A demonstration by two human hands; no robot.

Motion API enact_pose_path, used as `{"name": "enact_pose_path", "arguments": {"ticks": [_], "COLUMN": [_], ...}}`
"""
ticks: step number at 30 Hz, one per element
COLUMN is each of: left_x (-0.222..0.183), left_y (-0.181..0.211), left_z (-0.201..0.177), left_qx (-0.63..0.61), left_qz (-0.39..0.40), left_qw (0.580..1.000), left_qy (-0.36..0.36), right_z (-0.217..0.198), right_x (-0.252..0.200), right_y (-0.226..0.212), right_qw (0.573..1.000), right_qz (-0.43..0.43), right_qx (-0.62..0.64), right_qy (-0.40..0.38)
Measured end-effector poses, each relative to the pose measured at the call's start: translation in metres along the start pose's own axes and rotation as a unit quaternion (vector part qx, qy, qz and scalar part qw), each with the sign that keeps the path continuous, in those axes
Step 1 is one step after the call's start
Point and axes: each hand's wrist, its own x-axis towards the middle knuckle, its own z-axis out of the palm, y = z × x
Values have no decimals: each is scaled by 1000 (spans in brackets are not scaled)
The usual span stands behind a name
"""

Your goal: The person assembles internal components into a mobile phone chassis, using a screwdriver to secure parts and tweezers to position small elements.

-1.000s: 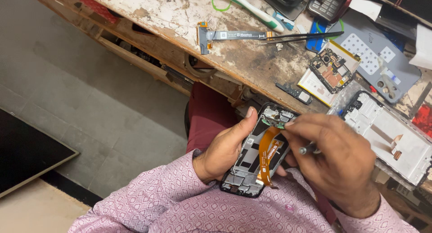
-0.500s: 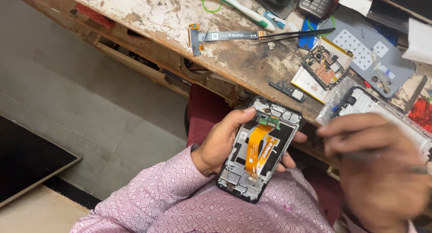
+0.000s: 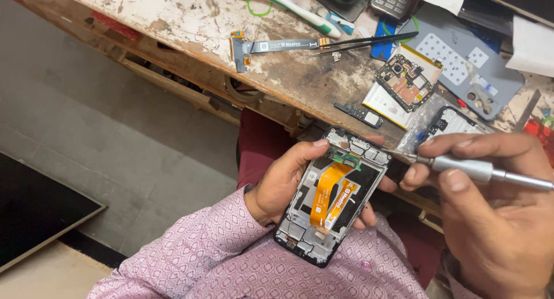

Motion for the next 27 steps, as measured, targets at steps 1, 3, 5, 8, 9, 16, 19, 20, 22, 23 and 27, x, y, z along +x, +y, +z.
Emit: {"name": "enact_pose_path", "arguments": {"ticks": [1, 3, 5, 8, 9, 16, 19, 20, 22, 23, 27], "left_x": [1, 3, 3, 6, 7, 7, 8, 9, 10, 11, 11], "left_y": [0, 1, 1, 0, 0, -5, -7, -8, -9, -9, -9], "left_z": [1, 1, 3, 4, 4, 10, 12, 12, 13, 14, 19], "left_qx": [7, 33, 54, 75, 79, 55, 41, 46, 63, 76, 110], "left_qz": [0, 0, -1, -5, -6, -14, -14, -12, -11, -11, -9], "left_qw": [1000, 999, 998, 997, 996, 997, 998, 998, 997, 996, 992], "left_qy": [3, 9, 17, 25, 27, 45, 45, 44, 46, 49, 53], "right_z": [3, 5, 6, 10, 12, 18, 13, 12, 10, 9, 7], "right_x": [-2, -6, -10, -11, -12, -18, -20, -20, -20, -20, -20], "right_y": [1, 5, 7, 7, 6, 6, 8, 8, 7, 6, 3], "right_qw": [1000, 997, 991, 988, 988, 962, 943, 939, 931, 927, 918], "right_qz": [-25, -58, -75, -94, -93, -131, -152, -155, -159, -160, -162], "right_qx": [-6, -48, -101, -118, -122, -240, -294, -307, -329, -340, -363], "right_qy": [7, 27, 42, 28, 27, 14, 9, 8, 7, 7, 11]}}
